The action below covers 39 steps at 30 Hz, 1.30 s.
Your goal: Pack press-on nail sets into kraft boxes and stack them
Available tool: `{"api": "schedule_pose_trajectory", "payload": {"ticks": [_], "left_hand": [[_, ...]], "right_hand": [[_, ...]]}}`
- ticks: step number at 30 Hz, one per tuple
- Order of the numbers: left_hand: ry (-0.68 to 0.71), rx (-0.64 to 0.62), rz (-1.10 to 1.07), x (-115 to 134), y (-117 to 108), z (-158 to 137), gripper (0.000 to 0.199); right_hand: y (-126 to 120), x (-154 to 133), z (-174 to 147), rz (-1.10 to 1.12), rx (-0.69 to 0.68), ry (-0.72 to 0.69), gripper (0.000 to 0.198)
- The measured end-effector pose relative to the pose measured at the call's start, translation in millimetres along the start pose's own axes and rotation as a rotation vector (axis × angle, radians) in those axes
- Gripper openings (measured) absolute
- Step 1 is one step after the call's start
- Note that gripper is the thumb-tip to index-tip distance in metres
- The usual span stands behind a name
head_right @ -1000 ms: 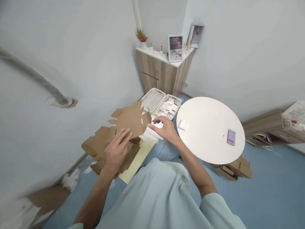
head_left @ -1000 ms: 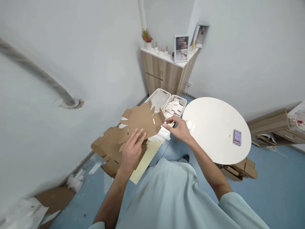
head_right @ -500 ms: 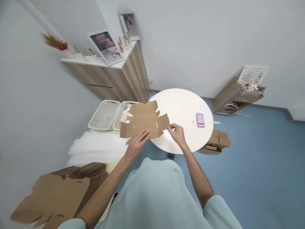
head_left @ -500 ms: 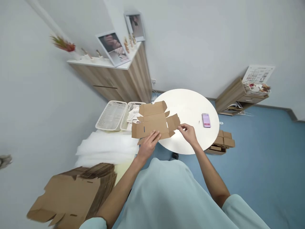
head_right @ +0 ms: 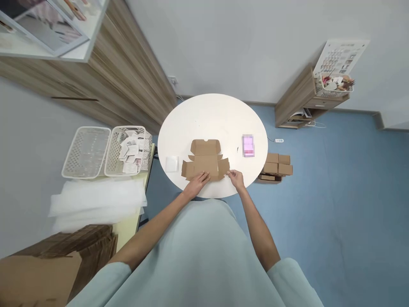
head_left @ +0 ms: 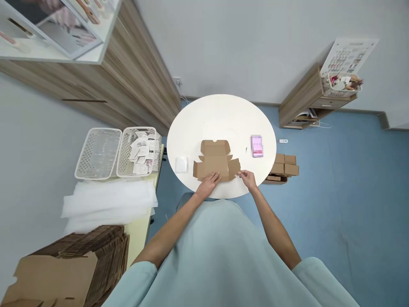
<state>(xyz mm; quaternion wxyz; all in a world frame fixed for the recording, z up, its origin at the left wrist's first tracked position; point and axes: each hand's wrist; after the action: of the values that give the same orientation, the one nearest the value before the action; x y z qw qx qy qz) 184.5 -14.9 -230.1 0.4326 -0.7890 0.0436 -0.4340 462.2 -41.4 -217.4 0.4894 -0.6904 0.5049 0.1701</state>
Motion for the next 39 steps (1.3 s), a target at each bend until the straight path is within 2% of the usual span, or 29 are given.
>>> {"api": "schedule_pose_trajectory", "payload": {"ticks": [4,9,11,13,15,17,21,25,32,37,39], "left_hand": [[-0.090,-0.071,-0.055,-6.0,18.9,11.2,0.064],[-0.208,-0.129,-0.052,-24.7,22.5,7.2,0.069],[-0.281,-0.096,-0.083,-33.8,19.2,0.8,0.071],[-0.350,-0.065,-0.117,-41.4,14.9,-6.9,0.074],[-0.391,-0.054,-0.145,-46.2,10.5,-14.2,0.073],[-0.413,-0.044,-0.175,-48.3,6.5,-19.9,0.069],[-0.451,-0.025,-0.228,-47.9,1.1,-25.7,0.056],[-0.488,0.010,-0.283,-47.3,1.0,-30.1,0.050],[-0.556,0.173,-0.345,-48.4,11.5,-35.1,0.053],[-0.706,0.262,-0.412,-48.6,10.9,-30.7,0.045],[-0.750,0.286,-0.446,-47.2,8.4,-28.3,0.053]], "right_hand": [[5.4,24.3,6.9,-0.103,0.016,0.117,0.051],[11.2,33.0,10.5,-0.218,0.036,0.204,0.031],[12.7,24.6,12.7,-0.348,0.094,0.186,0.037],[15.2,8.8,17.7,-0.483,0.133,0.092,0.049],[20.0,-11.6,26.9,-0.531,0.098,-0.038,0.054],[27.7,-32.7,40.0,-0.557,0.024,-0.110,0.055],[48.9,-63.3,68.3,-0.660,-0.144,-0.063,0.062],[66.6,-70.4,80.6,-0.700,-0.226,-0.040,0.063],[70.8,-52.4,53.4,-0.700,-0.241,-0.120,0.080],[70.0,-33.4,20.8,-0.779,-0.355,-0.195,0.120],[71.2,-26.0,10.2,-0.796,-0.397,-0.213,0.133]]}}
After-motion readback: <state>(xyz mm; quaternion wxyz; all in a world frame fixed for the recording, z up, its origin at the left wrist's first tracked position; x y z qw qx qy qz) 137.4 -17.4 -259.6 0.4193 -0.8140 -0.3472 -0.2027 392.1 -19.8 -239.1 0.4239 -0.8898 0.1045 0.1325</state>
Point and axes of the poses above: each hand's wrist, its own z-axis towards the middle knuckle, its own y-axis out of the palm, x = y × z, and after that the axes turned 12 degrees about -z, right-handed
